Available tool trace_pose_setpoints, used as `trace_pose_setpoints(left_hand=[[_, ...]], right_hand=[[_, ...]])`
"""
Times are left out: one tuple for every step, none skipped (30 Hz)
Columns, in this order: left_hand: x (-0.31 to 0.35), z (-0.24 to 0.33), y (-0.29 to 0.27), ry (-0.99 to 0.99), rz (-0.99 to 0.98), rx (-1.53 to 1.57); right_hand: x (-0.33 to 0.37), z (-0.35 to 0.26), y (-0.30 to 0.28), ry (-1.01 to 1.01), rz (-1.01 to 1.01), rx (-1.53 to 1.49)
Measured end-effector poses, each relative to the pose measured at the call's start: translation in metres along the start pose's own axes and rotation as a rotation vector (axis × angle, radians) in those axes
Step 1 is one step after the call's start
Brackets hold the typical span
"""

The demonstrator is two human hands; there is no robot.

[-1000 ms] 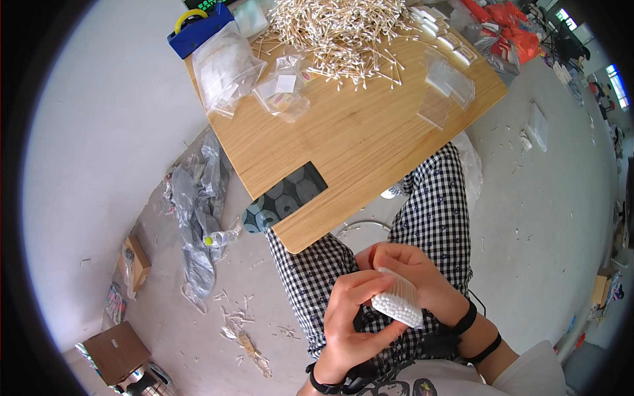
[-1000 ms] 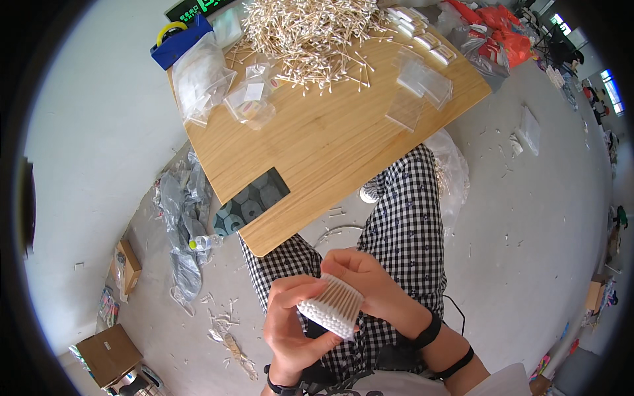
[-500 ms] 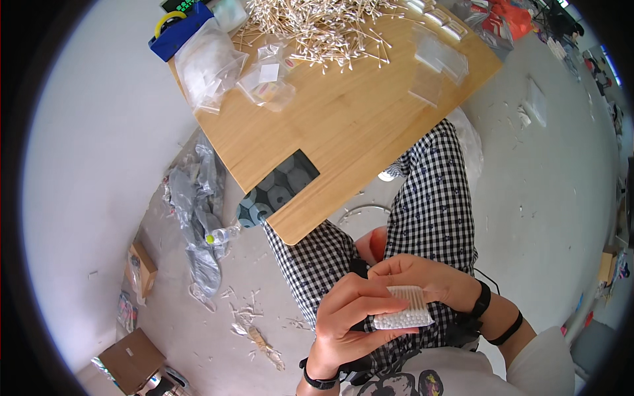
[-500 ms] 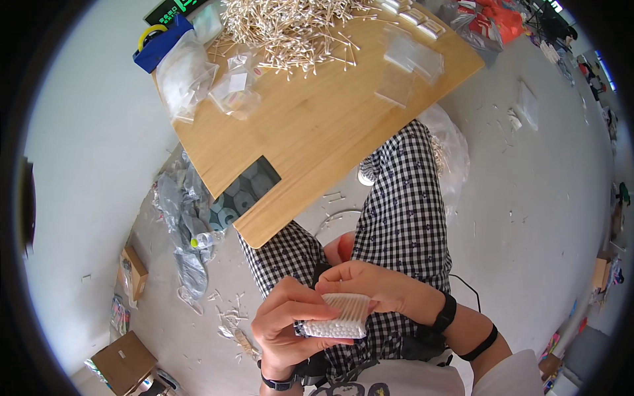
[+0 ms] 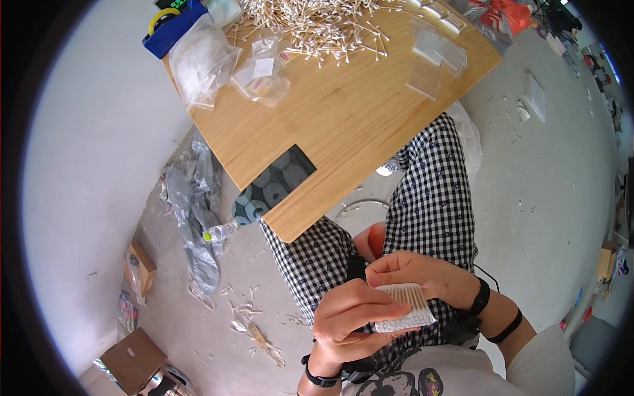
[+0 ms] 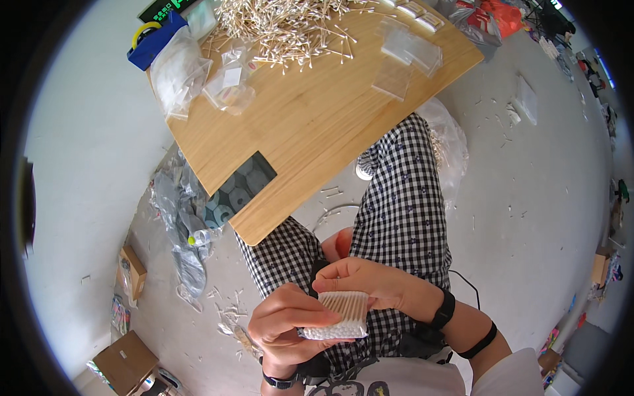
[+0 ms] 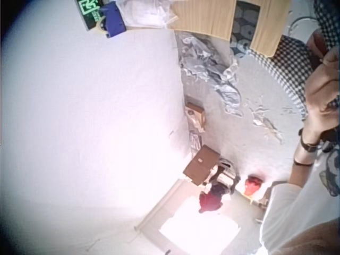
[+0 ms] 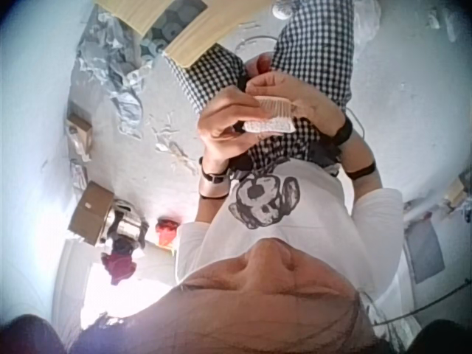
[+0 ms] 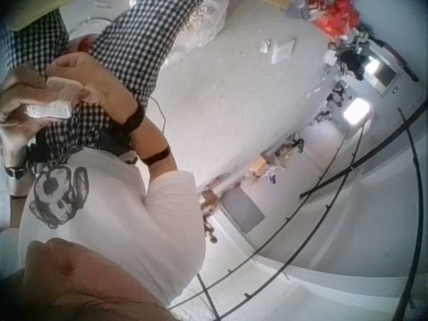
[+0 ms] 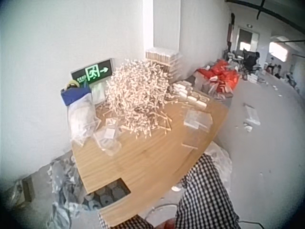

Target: Packaging cotton swabs into small plastic bags.

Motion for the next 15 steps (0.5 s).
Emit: trace_pose_setpoints(left_hand=[[0.000,0.000,0.000,0.000,0.000,0.001],[0.001,0.000,0.000,0.002,-0.003,0.009],[0.001,0.000,0.000,0.004,-0.007,0.018],[0.001,0.001,0.001,0.003,-0.006,0.018],[0.000,0.002,0.002,-0.017,0.000,0.029],[-0.001,0.003,0.003,-0.038,0.007,0.040],[-0.001,0.004,0.002,-0.038,0.007,0.039],[-0.001,0.002,0.001,-0.095,0.010,0.010],[-0.001,-0.001,0.001,-0.153,0.013,-0.019],[-0.001,0.000,0.001,-0.152,0.013,-0.019],[0.000,0.000,0.001,-0.164,0.016,-0.020],[0.000,-0.001,0.001,-0.177,0.018,-0.021],[0.000,-0.002,0.001,-0.176,0.016,-0.019],[0.000,-0.003,-0.001,-0.161,-0.001,-0.019],[-0.001,-0.004,-0.001,-0.146,-0.018,-0.019]], right_hand=[[0.001,0.001,0.000,0.008,-0.002,-0.011],[0.001,0.002,-0.002,0.009,-0.001,-0.011],[0.000,0.006,-0.005,0.020,-0.006,0.003],[-0.001,0.008,-0.006,0.031,-0.012,0.016],[0.000,0.008,-0.005,0.032,-0.012,0.016],[0.001,0.007,-0.004,0.035,0.009,0.018],[0.002,0.007,-0.004,0.040,0.028,0.020],[0.003,0.006,-0.004,0.040,0.028,0.020],[0.005,0.004,-0.004,0.016,0.034,-0.004],[0.006,0.001,-0.004,-0.009,0.040,-0.027],[0.007,-0.001,-0.002,-0.009,0.039,-0.026],[0.008,-0.003,0.000,0.000,0.058,-0.028],[0.009,-0.004,-0.001,0.008,0.080,-0.031],[0.008,-0.002,-0.005,0.006,0.083,-0.031],[0.007,0.002,-0.012,0.009,0.058,-0.044]])
Point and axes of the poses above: each hand's wrist, its own x-axis away from the middle knuckle, its own y-axis out of the palm, z = x × y, the point moved 5 cm from there along -x, towards the middle knuckle, and after that the axes turned 5 degrees about -y, right-handed, at the moved point
